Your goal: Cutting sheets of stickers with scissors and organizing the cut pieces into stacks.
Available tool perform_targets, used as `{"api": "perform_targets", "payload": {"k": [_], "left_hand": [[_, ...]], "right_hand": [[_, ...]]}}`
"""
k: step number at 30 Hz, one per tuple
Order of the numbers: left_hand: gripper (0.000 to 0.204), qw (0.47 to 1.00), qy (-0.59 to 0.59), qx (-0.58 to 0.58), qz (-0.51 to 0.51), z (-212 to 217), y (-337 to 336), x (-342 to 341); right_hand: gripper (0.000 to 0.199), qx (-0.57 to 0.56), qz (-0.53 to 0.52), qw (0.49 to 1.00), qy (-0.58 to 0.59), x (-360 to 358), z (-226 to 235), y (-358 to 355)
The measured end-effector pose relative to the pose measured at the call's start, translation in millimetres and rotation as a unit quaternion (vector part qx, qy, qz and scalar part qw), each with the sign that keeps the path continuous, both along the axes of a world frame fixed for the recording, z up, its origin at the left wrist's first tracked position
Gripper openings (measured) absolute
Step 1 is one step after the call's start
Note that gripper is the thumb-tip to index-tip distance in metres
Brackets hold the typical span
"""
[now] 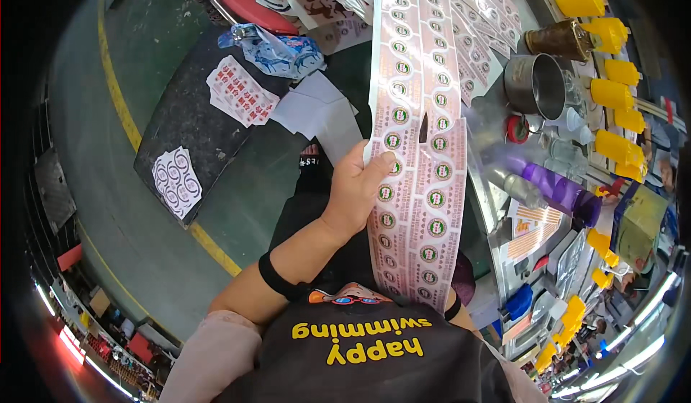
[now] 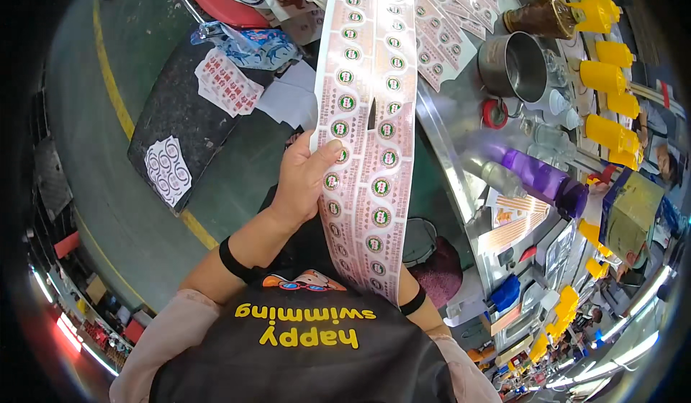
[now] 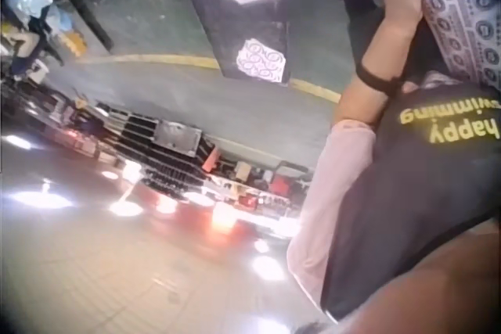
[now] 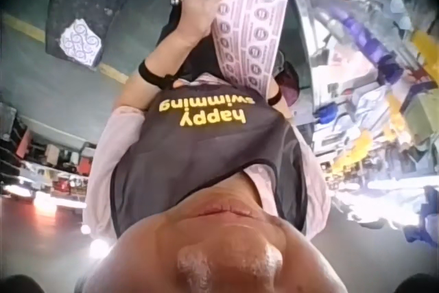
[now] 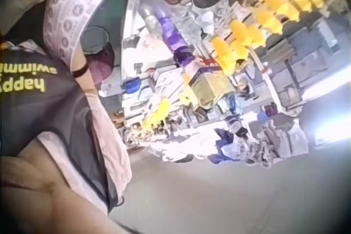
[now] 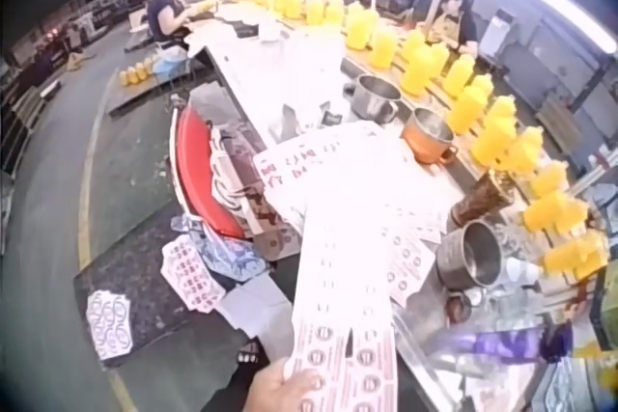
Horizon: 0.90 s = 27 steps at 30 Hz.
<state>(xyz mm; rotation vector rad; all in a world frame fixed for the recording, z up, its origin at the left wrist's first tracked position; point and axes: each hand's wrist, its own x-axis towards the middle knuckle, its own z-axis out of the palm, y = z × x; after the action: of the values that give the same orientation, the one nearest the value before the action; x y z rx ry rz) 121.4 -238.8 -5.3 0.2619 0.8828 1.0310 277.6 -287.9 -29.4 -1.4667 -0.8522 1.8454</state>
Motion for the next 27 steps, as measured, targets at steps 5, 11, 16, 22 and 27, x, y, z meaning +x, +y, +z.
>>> {"api": "perform_targets", "payload": {"k": [5, 11, 16, 22, 27], "left_hand": [[0.021, 1.0, 0.017, 0.013, -0.013, 4, -3, 2], [0.021, 1.0, -0.015, -0.004, -0.005, -3, -5, 2], [0.021, 1.0, -0.028, -0.008, 0.003, 0, -4, 0], [0.021, 0.999, -0.035, -0.017, -0.007, 1, -7, 0], [0.021, 1.0, -0.026, -0.011, -0.012, 1, -8, -1]], "right_hand": [[0.035, 0.008, -0.013, 1.0, 0.002, -3, 1, 1], [0.035, 0.015, -0.029, 0.999, 0.002, -5, 1, 3], [0.035, 0.022, -0.043, 0.999, 0.002, -8, 2, 4], [0.035, 0.029, -0.056, 0.998, 0.004, -11, 6, 3], [0.035, 0.035, -0.067, 0.997, 0.005, -14, 9, 3]]}}
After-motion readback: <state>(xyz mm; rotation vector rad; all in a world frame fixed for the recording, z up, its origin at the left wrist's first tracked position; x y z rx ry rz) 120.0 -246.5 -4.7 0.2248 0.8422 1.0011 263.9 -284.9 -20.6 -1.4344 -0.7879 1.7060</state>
